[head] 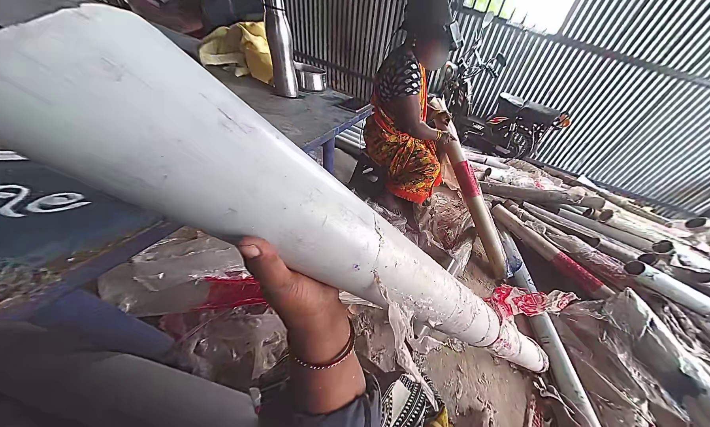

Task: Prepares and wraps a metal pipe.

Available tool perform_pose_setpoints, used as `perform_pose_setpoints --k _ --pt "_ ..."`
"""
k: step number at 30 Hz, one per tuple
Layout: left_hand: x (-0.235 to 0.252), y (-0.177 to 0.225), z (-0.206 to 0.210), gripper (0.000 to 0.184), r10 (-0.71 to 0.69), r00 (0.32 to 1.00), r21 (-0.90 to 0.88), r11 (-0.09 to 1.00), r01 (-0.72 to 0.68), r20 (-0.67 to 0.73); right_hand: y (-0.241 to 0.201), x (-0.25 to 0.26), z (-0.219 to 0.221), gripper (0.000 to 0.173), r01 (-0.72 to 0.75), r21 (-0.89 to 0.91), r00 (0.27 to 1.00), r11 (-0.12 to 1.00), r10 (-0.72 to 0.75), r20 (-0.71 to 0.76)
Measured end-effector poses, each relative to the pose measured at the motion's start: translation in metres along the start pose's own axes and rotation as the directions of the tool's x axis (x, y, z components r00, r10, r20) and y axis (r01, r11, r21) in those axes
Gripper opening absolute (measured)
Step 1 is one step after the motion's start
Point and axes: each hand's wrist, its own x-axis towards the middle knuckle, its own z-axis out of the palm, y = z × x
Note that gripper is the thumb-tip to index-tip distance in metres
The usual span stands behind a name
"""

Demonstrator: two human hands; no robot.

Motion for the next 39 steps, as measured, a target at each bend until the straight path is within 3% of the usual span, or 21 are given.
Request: perform_pose_setpoints --k 1,2,4,6,10,15,20,23,27,28,31,35,37,39 --pt "0.003 -0.002 -0.009 0.041 0.011 1.0 0.027 1.0 -0.011 -0.014 0.026 0.012 0.015 0.026 0.242 0.082 0.969 0.967 -0.237 -0.068" --pt "0.007 -0.004 -0.018 0.039 0.018 1.0 0.04 0.999 -0.018 -0.018 0.068 0.047 0.036 0.027 0.467 0.182 0.882 0.865 -0.444 -0.155" --pt "0.015 -0.01 -0.031 0.04 0.015 1.0 0.036 0.999 -0.014 -0.017 0.103 0.095 0.046 0.03 0.334 0.142 0.942 0.932 -0.336 -0.011" --pt "0.02 -0.013 -0.035 0.043 0.007 1.0 0.02 1.0 -0.006 -0.017 0.109 0.118 0.05 0.03 0.231 0.103 0.969 0.968 -0.238 0.063" --pt "0.02 -0.012 -0.037 0.046 0.016 0.999 -0.015 1.0 -0.017 -0.03 0.116 0.13 0.061 0.032 0.336 0.132 0.934 0.933 -0.348 0.08" --pt "0.016 -0.009 -0.038 0.047 0.031 0.999 -0.054 0.998 -0.033 -0.032 0.105 0.12 0.068 0.045 0.311 0.005 0.93 0.95 -0.305 0.206" --pt "0.003 0.004 -0.022 0.039 -0.019 1.0 -0.222 0.975 0.021 0.011 0.106 0.116 0.062 0.05 0.317 -0.054 0.943 0.947 -0.309 0.124" --pt "-0.005 0.005 -0.014 0.042 -0.084 0.977 -0.348 0.926 0.148 0.194 0.108 0.116 0.056 0.047 0.348 0.007 0.935 0.938 -0.347 0.074" --pt "-0.007 -0.028 -0.026 0.09 -0.311 0.893 -0.421 0.798 0.432 0.327 0.11 0.107 0.053 0.036 0.412 0.157 0.906 0.897 -0.422 0.035" --pt "-0.006 -0.035 -0.03 0.095 -0.341 0.885 -0.417 0.788 0.453 0.317 0.109 0.103 0.054 0.033 0.438 0.169 0.894 0.883 -0.448 0.023" --pt "-0.001 -0.04 -0.032 0.085 -0.32 0.925 -0.352 0.858 0.375 0.205 0.098 0.093 0.055 0.03 0.512 0.163 0.855 0.843 -0.518 -0.006" --pt "-0.001 -0.038 -0.031 0.082 -0.311 0.94 -0.31 0.888 0.34 0.14 0.056 0.069 0.063 0.027 0.678 0.122 0.733 0.725 -0.68 -0.034" --pt "-0.003 -0.036 -0.03 0.078 -0.317 0.94 -0.311 0.887 0.342 0.128 0.027 0.052 0.071 0.023 0.795 0.133 0.601 0.592 -0.798 -0.04" --pt "-0.004 -0.037 -0.031 0.076 -0.321 0.939 -0.323 0.882 0.343 0.12 -0.004 0.034 0.079 0.024 0.906 0.141 0.407 0.398 -0.912 -0.042"
